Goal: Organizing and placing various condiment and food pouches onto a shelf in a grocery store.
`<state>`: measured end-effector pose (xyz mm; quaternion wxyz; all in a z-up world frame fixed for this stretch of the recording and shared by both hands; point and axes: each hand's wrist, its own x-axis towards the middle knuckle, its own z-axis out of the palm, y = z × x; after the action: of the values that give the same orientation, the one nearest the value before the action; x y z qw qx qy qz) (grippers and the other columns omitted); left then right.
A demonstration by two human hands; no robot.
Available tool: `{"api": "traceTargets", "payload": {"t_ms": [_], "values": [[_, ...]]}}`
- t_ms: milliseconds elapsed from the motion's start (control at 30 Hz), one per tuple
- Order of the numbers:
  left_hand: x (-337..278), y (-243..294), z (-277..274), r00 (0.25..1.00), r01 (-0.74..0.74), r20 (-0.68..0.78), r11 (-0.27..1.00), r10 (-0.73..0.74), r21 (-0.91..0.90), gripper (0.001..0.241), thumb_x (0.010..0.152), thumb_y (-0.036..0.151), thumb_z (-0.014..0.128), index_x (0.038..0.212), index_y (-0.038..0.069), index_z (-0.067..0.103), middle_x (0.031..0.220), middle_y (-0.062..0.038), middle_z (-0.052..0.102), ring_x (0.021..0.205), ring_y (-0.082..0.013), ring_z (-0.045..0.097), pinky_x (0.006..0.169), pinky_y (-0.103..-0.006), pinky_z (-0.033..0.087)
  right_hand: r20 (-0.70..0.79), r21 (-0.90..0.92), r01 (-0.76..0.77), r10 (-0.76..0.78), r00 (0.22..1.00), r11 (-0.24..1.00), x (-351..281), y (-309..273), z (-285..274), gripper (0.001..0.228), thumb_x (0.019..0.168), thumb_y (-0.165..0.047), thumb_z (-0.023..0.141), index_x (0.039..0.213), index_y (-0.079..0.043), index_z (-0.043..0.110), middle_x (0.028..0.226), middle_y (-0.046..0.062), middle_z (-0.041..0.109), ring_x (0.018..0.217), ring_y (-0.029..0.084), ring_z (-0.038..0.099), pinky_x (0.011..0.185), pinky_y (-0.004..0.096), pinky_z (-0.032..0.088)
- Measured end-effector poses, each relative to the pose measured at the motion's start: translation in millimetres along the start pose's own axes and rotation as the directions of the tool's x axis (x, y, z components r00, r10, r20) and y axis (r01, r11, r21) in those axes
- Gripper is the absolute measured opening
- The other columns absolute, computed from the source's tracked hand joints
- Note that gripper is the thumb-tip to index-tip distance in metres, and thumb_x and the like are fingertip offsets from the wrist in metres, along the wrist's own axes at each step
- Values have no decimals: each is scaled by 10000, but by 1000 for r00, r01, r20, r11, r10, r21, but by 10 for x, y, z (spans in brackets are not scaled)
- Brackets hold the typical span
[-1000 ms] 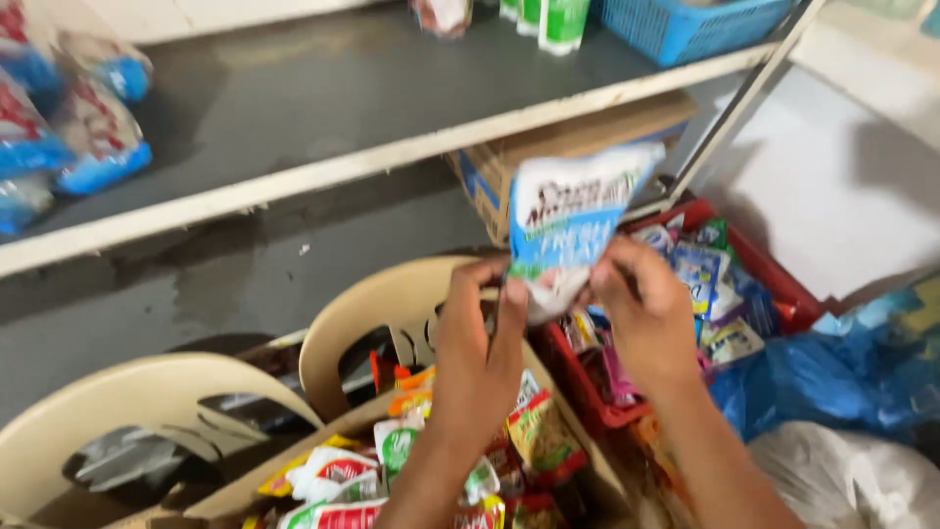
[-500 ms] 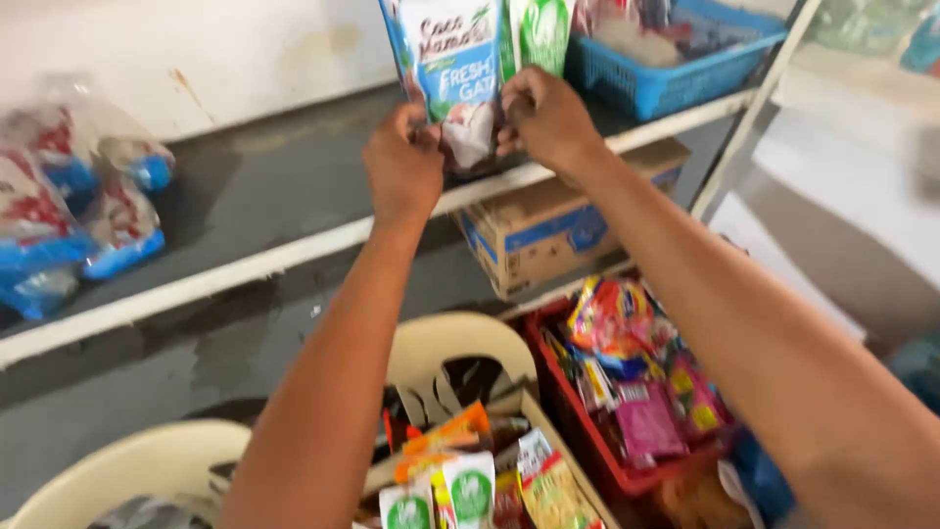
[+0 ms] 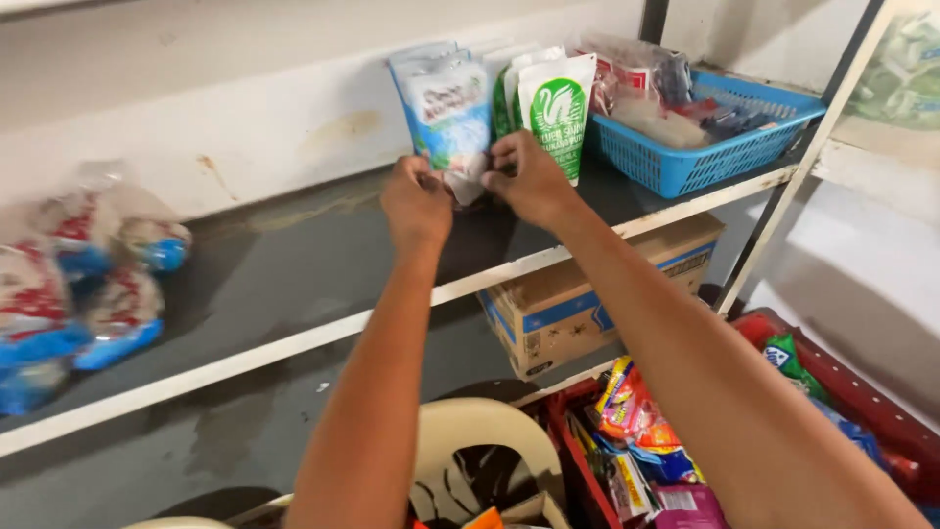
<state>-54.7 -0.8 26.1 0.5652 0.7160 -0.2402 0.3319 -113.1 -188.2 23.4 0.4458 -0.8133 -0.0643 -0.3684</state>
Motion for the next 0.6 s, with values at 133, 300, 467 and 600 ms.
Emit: {"api": "traceTargets", "payload": {"t_ms": [133, 300, 467, 600], "values": [[-251, -216, -8, 994, -6, 108, 976, -18, 217, 119, 917, 158, 680, 921, 41, 656, 912, -219, 732, 903, -440, 707, 787, -528, 540, 48, -192, 120, -112, 993, 974, -305, 172, 117, 453, 848, -160, 854, 1160, -50, 544, 994, 110, 664, 916, 246, 678, 780, 377, 563], [-112, 139, -155, 995, 7, 89, 957, -34, 290, 243, 942, 269, 700, 939, 35, 635, 915, -249, 707, 902, -473, 680, 778, -563, 527, 65, -271, 87, -72, 995, 959, -147, -172, 50, 427, 824, -192, 849, 1100, -56, 553, 923, 97, 674, 840, 238, 687, 752, 360, 562], [-212, 627, -440, 904, 146, 297, 876, -306, 460, 169, 863, 317, 708, 910, 157, 734, 981, -167, 747, 962, -400, 702, 827, -511, 553, 161, -241, -54, 95, 982, 969, -233, -233, 67, 235, 833, -130, 788, 1016, -42, 668, 905, 91, 733, 838, 200, 726, 759, 336, 576], [-211, 652, -431, 877, 115, 370, 882, -306, 457, 129, 815, 294, 719, 892, 201, 767, 987, -132, 761, 960, -362, 720, 834, -481, 570, 190, -189, -63, 99, 977, 980, -215, -231, 60, 223, 851, -103, 760, 1040, -26, 668, 923, 98, 740, 860, 198, 726, 778, 335, 574]]}}
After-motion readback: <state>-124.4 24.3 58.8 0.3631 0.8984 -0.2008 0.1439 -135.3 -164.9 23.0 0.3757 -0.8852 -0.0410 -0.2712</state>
